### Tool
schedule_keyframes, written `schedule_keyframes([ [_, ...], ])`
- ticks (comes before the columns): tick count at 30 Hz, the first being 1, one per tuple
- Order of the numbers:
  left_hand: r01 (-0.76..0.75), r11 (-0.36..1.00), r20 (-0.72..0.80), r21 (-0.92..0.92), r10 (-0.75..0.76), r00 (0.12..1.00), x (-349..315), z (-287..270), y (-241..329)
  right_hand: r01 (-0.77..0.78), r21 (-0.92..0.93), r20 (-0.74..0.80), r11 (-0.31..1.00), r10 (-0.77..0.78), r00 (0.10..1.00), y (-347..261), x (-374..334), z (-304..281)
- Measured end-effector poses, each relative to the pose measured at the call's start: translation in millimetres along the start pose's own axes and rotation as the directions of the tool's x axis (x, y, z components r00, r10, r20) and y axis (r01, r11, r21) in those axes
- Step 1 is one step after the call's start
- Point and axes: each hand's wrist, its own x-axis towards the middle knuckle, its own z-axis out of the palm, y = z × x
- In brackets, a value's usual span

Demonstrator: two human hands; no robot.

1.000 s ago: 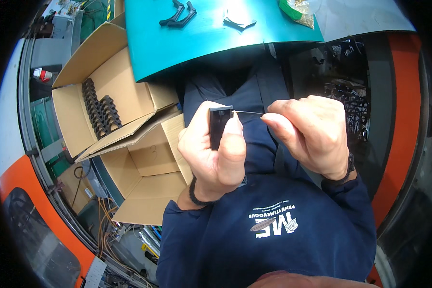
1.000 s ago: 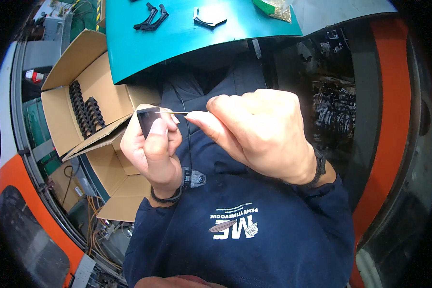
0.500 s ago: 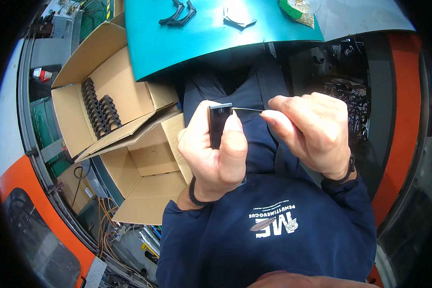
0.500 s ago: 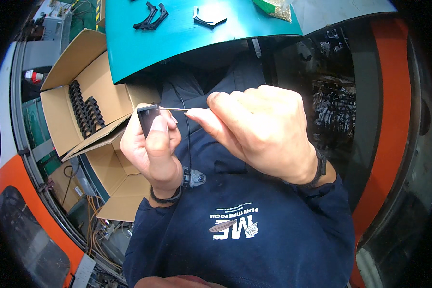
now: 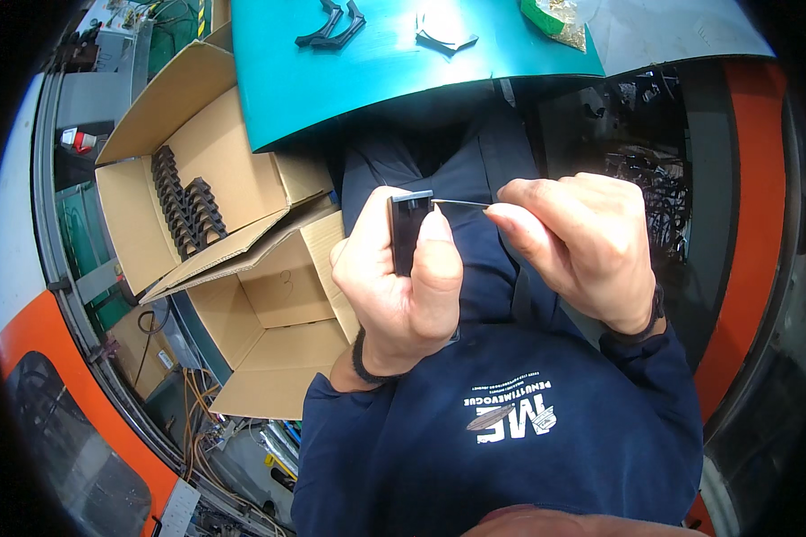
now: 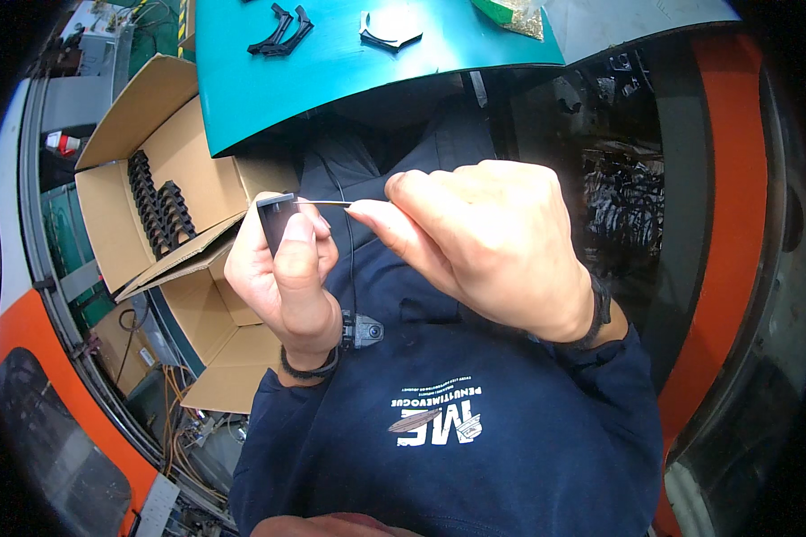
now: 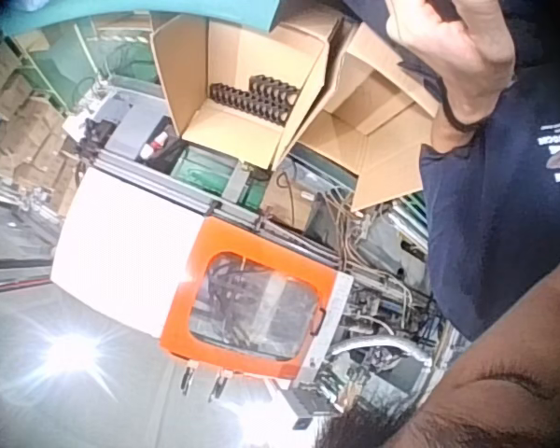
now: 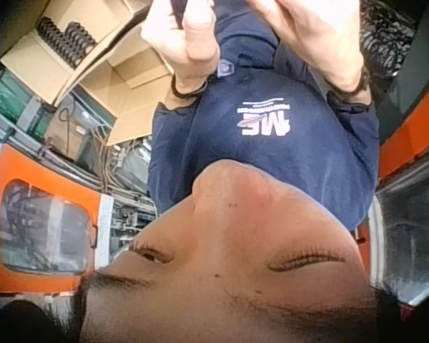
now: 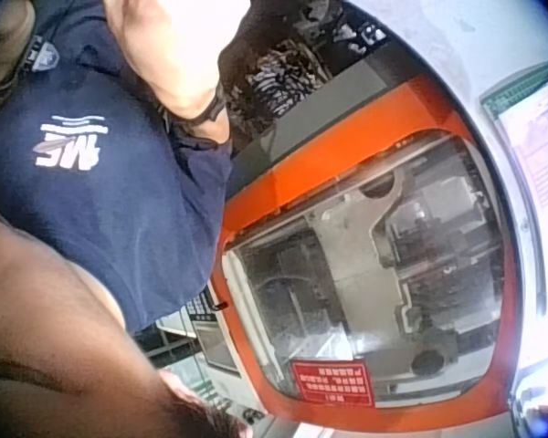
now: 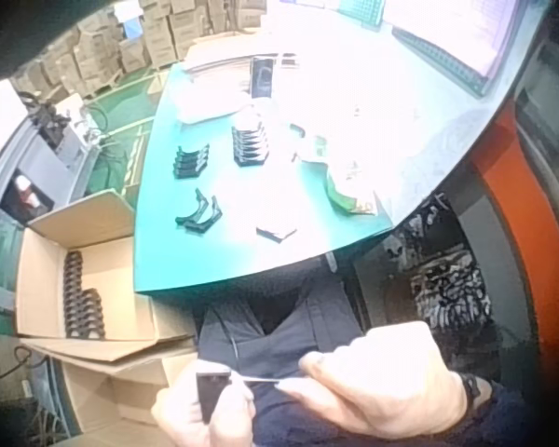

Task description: Deburring and inspecting plastic molded parts at a manufacturing station.

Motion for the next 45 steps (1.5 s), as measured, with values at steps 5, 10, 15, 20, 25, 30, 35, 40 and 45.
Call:
schedule_keyframes([
  [5,-0.012,1.000,-0.015,-0.001,0.012,1.000,0,4,0,-0.009,0.026,-0.004,1.000,0.009,1.000,0,-1,1],
  [10,-0.006,1.000,0.006,0.010,0.006,1.000,1,0,-1,-0.029,0.029,0.024,0.999,0.028,0.999,1,-2,1],
  [15,-0.006,1.000,-0.005,0.013,0.006,1.000,1,0,-1,-0.030,0.040,0.027,0.999,0.029,0.999,1,-2,1],
  [20,-0.095,0.986,-0.048,0.140,0.103,0.994,5,6,5,-0.021,0.028,0.023,0.999,0.020,1.000,-2,-1,0],
  [25,-0.116,0.977,-0.034,0.179,0.124,0.992,5,5,2,0.026,0.047,-0.085,0.999,-0.022,0.996,3,-2,8],
  [30,-0.102,0.982,-0.047,0.156,0.111,0.993,5,4,1,-0.055,0.192,0.074,0.980,0.042,0.996,4,-2,0],
  [35,-0.035,0.999,-0.045,0.013,0.036,0.998,4,4,-5,-0.144,0.210,-0.001,0.967,0.148,0.989,11,-9,2],
  [40,0.010,0.998,0.005,-0.068,-0.010,1.000,7,2,-15,-0.282,0.246,-0.023,0.927,0.296,0.955,23,-21,5],
  [45,0.038,0.997,0.047,-0.061,-0.035,0.998,22,12,-23,-0.387,0.247,-0.026,0.888,0.405,0.914,35,-33,8],
])
